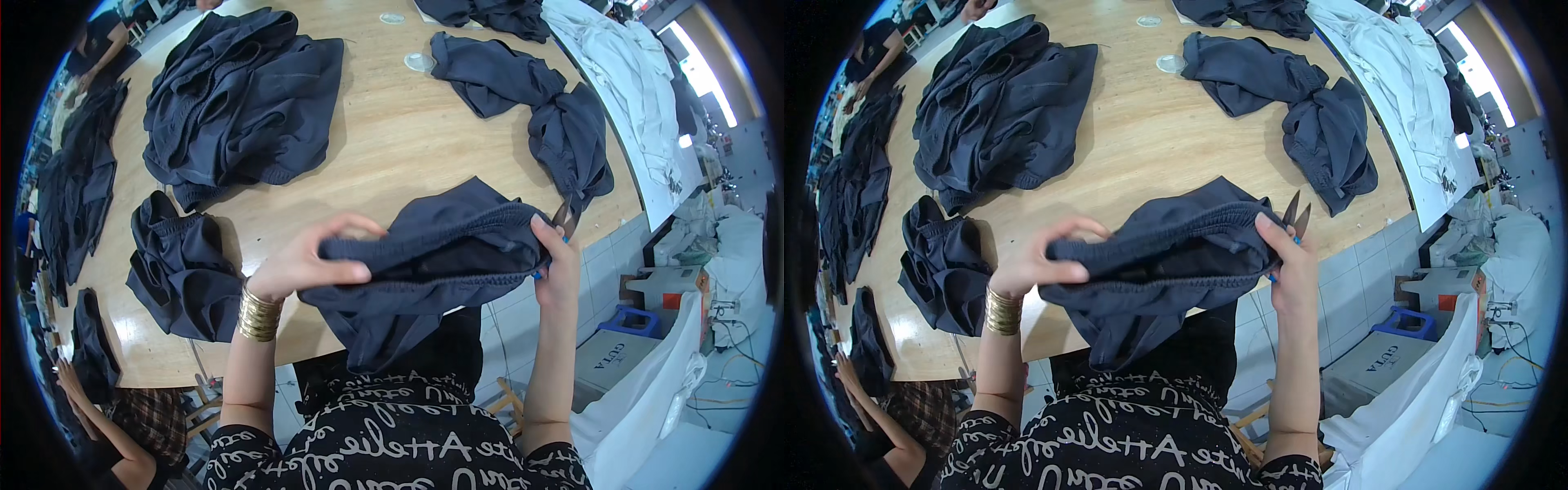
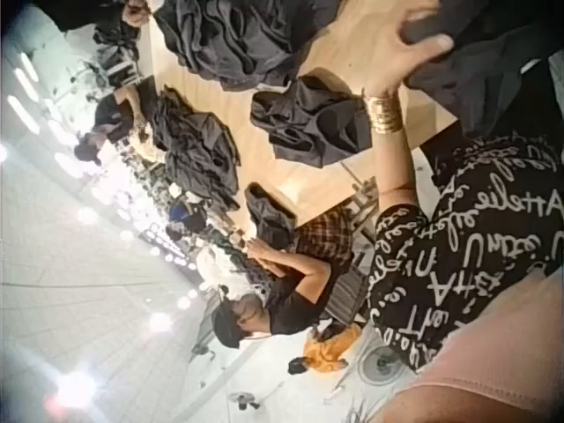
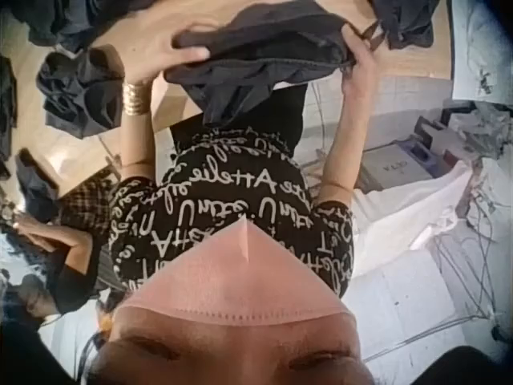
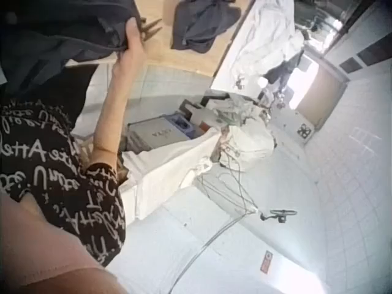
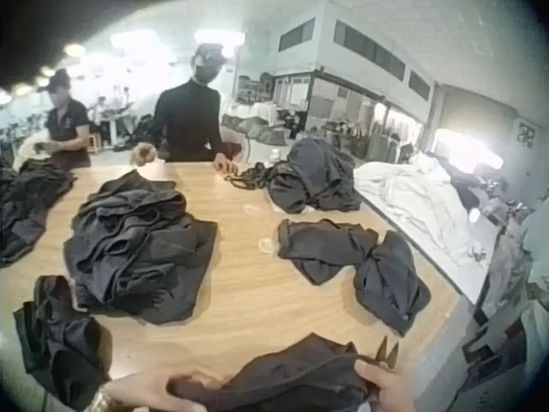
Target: The recorder uses scissors to trim loose threads from the waistband and seams of dark grey athletic shorts, then inspects the garment for quality.
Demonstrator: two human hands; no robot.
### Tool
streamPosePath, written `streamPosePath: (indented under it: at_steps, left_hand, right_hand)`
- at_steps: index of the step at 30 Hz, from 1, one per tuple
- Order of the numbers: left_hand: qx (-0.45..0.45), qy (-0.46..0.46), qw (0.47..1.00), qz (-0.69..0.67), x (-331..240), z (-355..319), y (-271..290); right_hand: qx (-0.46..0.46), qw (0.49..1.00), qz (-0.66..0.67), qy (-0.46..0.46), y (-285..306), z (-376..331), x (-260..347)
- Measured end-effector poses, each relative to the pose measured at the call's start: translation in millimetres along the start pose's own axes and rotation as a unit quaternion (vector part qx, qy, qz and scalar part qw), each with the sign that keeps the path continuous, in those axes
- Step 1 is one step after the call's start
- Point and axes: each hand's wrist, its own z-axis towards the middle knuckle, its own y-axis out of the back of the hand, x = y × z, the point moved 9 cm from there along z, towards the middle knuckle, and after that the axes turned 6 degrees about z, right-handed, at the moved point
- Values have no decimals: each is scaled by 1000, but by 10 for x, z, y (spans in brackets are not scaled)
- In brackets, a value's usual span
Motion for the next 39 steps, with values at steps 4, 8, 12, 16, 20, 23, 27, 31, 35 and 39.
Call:
streamPosePath:
  at_steps: [4, 8, 12, 16, 20, 23, 27, 31, 35, 39]
  left_hand:
    - [45, -17, 997, 68, -34, -18, -174]
    - [11, -28, 999, 13, -209, -73, -92]
    - [18, -7, 1000, -1, -358, -130, -117]
    - [-55, -43, 987, 141, -394, -106, -111]
    - [-69, -22, 993, 95, -348, -107, -94]
    - [-41, 1, 999, -26, -342, -104, -171]
    - [-37, 17, 989, -141, -320, -104, -261]
    - [-53, 11, 981, -187, -256, -109, -281]
    - [-61, -10, 975, -214, -264, -86, -286]
    - [-55, -4, 969, -242, -272, -80, -295]
  right_hand:
    - [-20, 998, 31, 57, -67, -105, 113]
    - [-58, 997, 47, 35, -101, -102, 91]
    - [4, 997, 20, 74, -62, -95, 189]
    - [-19, 995, -2, 96, -98, -149, 186]
    - [-48, 989, -80, 114, -31, -112, 192]
    - [-63, 943, -259, 200, -153, -136, 314]
    - [-51, 846, -415, 332, -513, -394, 456]
    - [78, 828, -428, 353, -871, -589, 339]
    - [145, 771, -502, 363, -1130, -757, 306]
    - [145, 741, -512, 410, -1258, -855, 341]
